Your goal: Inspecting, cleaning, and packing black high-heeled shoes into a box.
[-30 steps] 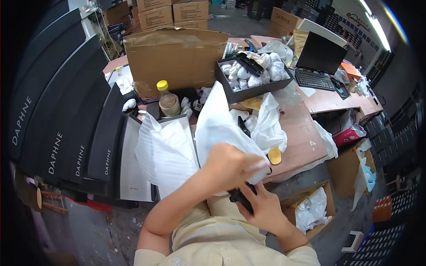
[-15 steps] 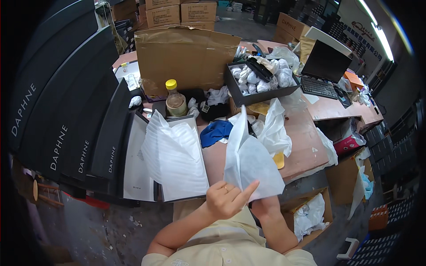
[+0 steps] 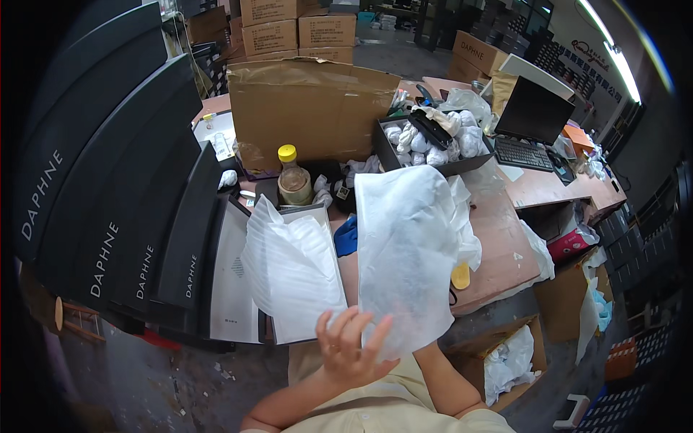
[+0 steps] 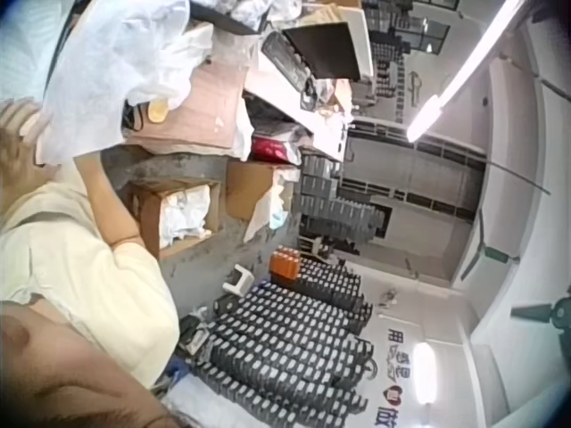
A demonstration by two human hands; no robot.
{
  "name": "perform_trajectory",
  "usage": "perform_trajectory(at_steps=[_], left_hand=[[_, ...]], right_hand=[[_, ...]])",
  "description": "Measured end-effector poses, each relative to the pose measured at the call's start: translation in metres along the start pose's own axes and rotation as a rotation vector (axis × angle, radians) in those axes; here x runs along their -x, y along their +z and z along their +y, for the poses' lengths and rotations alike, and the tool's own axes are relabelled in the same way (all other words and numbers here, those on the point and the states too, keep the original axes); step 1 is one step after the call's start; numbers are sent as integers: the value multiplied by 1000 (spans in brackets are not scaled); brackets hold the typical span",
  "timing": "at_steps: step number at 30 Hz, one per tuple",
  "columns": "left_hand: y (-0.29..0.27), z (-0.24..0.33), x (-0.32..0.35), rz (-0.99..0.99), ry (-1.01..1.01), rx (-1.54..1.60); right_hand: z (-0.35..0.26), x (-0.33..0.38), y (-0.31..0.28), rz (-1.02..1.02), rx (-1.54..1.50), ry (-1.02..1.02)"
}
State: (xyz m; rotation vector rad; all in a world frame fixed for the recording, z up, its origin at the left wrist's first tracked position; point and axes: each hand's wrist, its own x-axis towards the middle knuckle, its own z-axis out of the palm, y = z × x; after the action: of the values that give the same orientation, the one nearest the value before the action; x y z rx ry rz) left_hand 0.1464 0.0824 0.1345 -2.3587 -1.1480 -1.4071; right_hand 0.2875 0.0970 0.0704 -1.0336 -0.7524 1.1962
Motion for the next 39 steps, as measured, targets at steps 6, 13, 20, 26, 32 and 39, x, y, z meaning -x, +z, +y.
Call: perform_trajectory(at_steps=[6, 13, 20, 26, 32, 39], left_hand=[[24, -12, -14, -33, 32, 315], [38, -9, 1, 46, 55, 342], [42, 26, 11, -263, 356, 766], [41, -8, -7, 423, -916, 1370], [44, 10, -20, -21, -1104, 1704], [58, 2, -32, 126, -1680, 2144]], right_hand=[[-25, 2, -23, -201, 582, -412], [-25, 3, -28, 205, -425, -70], [-24, -9, -23, 126, -266, 25], [-40, -10, 2, -14, 526, -408], [-42, -18, 15, -127, 1257, -984], [-26, -30, 6, -119, 1481, -1090]])
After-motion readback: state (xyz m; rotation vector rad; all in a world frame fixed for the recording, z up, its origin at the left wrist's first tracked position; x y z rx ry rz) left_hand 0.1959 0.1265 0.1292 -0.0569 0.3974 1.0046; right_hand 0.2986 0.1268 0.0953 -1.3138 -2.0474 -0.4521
